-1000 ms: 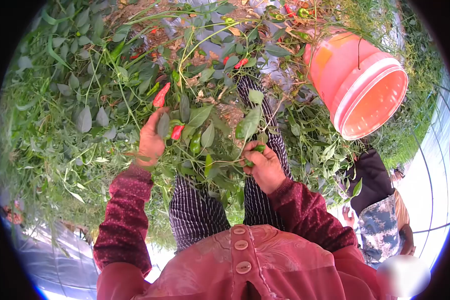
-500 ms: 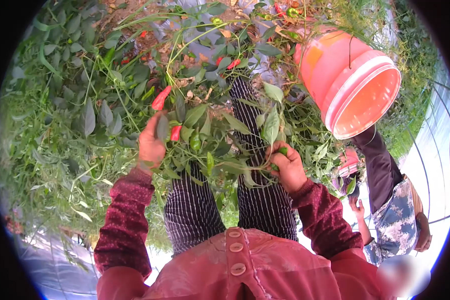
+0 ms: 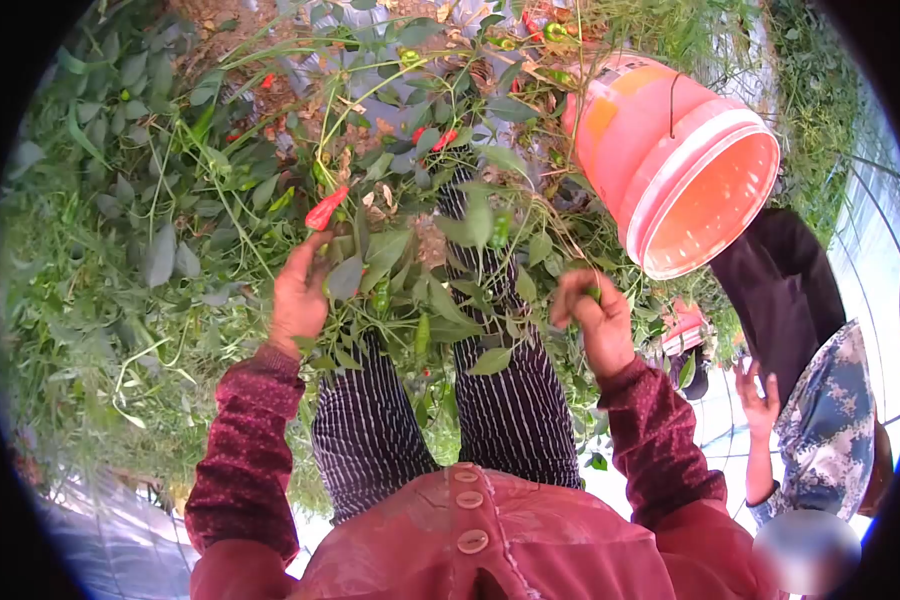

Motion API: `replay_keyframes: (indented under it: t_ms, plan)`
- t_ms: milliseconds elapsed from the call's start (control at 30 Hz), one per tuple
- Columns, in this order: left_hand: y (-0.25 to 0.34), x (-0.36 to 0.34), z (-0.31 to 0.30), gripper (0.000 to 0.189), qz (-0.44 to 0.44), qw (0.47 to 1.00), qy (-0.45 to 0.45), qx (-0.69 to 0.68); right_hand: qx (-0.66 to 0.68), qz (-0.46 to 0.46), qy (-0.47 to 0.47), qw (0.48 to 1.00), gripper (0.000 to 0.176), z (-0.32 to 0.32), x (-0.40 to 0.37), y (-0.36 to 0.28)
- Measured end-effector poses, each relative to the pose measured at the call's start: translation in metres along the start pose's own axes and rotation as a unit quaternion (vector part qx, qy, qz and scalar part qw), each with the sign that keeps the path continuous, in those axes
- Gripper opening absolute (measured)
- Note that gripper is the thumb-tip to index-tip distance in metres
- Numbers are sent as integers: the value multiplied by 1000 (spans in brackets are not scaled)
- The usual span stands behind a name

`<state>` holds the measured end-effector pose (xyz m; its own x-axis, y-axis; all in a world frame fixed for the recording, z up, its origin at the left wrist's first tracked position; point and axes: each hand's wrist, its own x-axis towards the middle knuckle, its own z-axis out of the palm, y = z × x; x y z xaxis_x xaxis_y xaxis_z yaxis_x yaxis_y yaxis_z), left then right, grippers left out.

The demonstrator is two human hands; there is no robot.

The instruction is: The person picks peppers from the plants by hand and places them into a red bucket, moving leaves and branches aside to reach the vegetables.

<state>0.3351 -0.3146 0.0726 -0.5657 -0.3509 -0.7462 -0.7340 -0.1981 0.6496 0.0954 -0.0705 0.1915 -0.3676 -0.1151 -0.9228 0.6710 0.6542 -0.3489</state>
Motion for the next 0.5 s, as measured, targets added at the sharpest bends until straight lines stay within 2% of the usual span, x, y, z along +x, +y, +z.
replay_keyframes:
  t_ms: [33,67,133,167,233,367,433,500]
  plan:
    - [3,0,0,47,0,1000,1,3,-36,-54,4,998,16,10,10,-14]
    - [6,-1,-1,46,-3,1000,1,11,-34,-53,2,998,16,17,24,-23]
    - [6,-2,-1,45,-6,1000,1,18,-218,-126,0,968,18,29,50,-36]
    - [3,-2,-1,45,-15,1000,-6,20,-218,-126,1,968,18,32,64,-30]
    - [-1,-1,-2,45,-23,999,-8,22,-490,-134,-60,859,25,38,90,-2]
    - [7,1,-4,44,7,999,-7,51,-547,-140,-50,824,35,49,97,16]
    - [9,1,0,44,25,998,-6,60,-598,-62,-118,791,49,56,100,8]
    - [8,1,2,45,-14,999,-7,46,-614,-53,-133,776,50,62,100,10]
